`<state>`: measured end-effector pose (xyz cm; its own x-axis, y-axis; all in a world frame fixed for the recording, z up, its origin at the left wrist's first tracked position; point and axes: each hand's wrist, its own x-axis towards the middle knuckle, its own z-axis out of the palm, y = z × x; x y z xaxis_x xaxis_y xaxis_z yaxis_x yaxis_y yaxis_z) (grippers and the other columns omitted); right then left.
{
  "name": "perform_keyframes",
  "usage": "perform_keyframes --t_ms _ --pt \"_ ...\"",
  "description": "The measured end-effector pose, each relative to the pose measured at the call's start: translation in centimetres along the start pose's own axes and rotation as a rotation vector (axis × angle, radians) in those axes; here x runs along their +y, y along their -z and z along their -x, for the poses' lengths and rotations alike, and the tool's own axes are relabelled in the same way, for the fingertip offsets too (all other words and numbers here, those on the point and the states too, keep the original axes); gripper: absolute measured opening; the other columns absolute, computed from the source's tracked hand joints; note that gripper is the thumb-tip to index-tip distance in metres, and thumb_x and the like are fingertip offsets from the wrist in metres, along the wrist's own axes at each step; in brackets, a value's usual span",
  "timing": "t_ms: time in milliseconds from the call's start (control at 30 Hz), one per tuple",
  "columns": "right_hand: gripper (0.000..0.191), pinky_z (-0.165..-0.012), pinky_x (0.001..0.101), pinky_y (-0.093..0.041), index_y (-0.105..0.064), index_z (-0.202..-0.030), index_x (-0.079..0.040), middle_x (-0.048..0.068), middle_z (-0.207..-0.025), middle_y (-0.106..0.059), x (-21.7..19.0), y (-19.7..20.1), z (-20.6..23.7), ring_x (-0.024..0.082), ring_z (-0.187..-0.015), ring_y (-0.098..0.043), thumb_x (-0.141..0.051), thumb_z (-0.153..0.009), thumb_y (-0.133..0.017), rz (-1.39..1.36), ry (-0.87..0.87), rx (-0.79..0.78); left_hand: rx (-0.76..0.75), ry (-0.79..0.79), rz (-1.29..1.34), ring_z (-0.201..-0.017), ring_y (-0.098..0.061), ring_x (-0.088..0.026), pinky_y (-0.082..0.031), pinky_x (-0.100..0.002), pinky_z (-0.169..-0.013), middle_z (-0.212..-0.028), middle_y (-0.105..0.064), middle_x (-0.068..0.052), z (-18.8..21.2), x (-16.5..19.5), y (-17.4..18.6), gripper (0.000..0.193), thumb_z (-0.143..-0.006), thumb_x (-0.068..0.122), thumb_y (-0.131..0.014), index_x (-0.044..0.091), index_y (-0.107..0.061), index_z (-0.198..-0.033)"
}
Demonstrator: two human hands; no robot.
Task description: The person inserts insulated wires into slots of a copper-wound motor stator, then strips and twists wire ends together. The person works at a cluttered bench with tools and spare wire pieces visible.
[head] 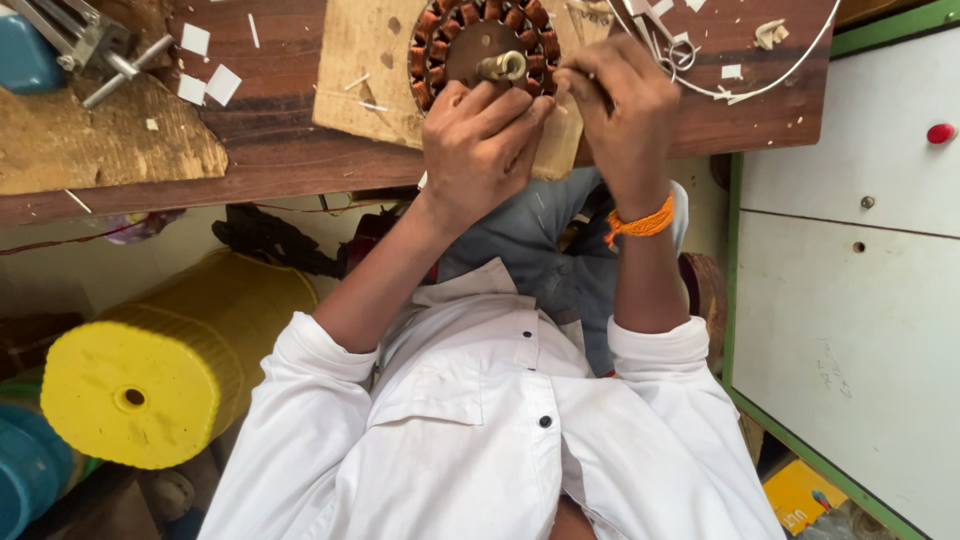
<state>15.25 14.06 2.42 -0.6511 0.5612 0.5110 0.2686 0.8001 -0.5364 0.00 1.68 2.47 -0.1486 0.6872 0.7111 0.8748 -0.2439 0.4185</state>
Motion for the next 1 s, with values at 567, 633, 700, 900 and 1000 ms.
perform_keyframes --t_ms 567,633,700,900,1000 --pt "0.013 -0.076 0.035 -0.059 -0.074 -0.109 -0.003 0.013 -0.102 -0.071 -0.9 0.9 2.4 0.024 -0.089 -0.073 -0.007 -0.099 -0.078 0.046 0.013 -0.074 0.025 0.017 0.03 -0.087 -0.065 -0.017 -0.043 -0.035 -0.072 -0.094 -0.067 0.001 -0.1 -0.1 -0.4 0.013 -0.092 0.008 -0.08 0.007 -0.076 -0.104" --pt "0.011 -0.072 0.0332 -0.06 -0.074 -0.108 -0.003 0.012 -0.098 -0.072 -1.2 1.6 2.5 0.021 -0.085 -0.073 -0.009 -0.099 -0.078 -0.048 0.0 -0.145 0.007 -0.012 0.026 -0.087 -0.065 -0.016 -0.043 -0.035 -0.072 -0.095 -0.067 0.001 0.0 -0.3 -0.2 0.013 -0.093 0.008 -0.081 0.008 -0.077 -0.105" --pt "0.01 -0.069 0.0333 -0.058 -0.075 -0.106 -0.002 0.012 -0.095 -0.072 -0.8 1.7 1.7 0.021 -0.081 -0.073 -0.009 -0.101 -0.079 -0.044 -0.015 -0.076 -0.004 -0.023 0.032 -0.086 -0.065 -0.016 -0.042 -0.035 -0.072 -0.096 -0.067 0.001 0.2 -0.4 -0.1 0.014 -0.093 0.007 -0.081 0.008 -0.077 -0.106" --pt "0.011 -0.072 0.0342 -0.056 -0.075 -0.105 -0.002 0.011 -0.095 -0.071 -0.4 0.8 1.8 0.022 -0.082 -0.071 -0.011 -0.1 -0.079 -0.018 -0.008 -0.07 0.028 -0.03 0.023 -0.083 -0.064 -0.016 -0.042 -0.036 -0.071 -0.092 -0.065 0.001 0.1 -0.5 -0.5 0.009 -0.095 0.007 -0.082 0.008 -0.076 -0.102" --pt "0.01 -0.074 0.0317 -0.059 -0.075 -0.107 -0.003 0.011 -0.099 -0.072 -0.1 1.0 2.6 0.021 -0.086 -0.072 -0.011 -0.101 -0.079 -0.044 0.049 -0.063 0.025 -0.044 0.008 -0.084 -0.063 -0.016 -0.042 -0.036 -0.071 -0.093 -0.065 0.001 0.3 -0.6 -0.5 0.01 -0.095 0.008 -0.081 0.008 -0.076 -0.103"
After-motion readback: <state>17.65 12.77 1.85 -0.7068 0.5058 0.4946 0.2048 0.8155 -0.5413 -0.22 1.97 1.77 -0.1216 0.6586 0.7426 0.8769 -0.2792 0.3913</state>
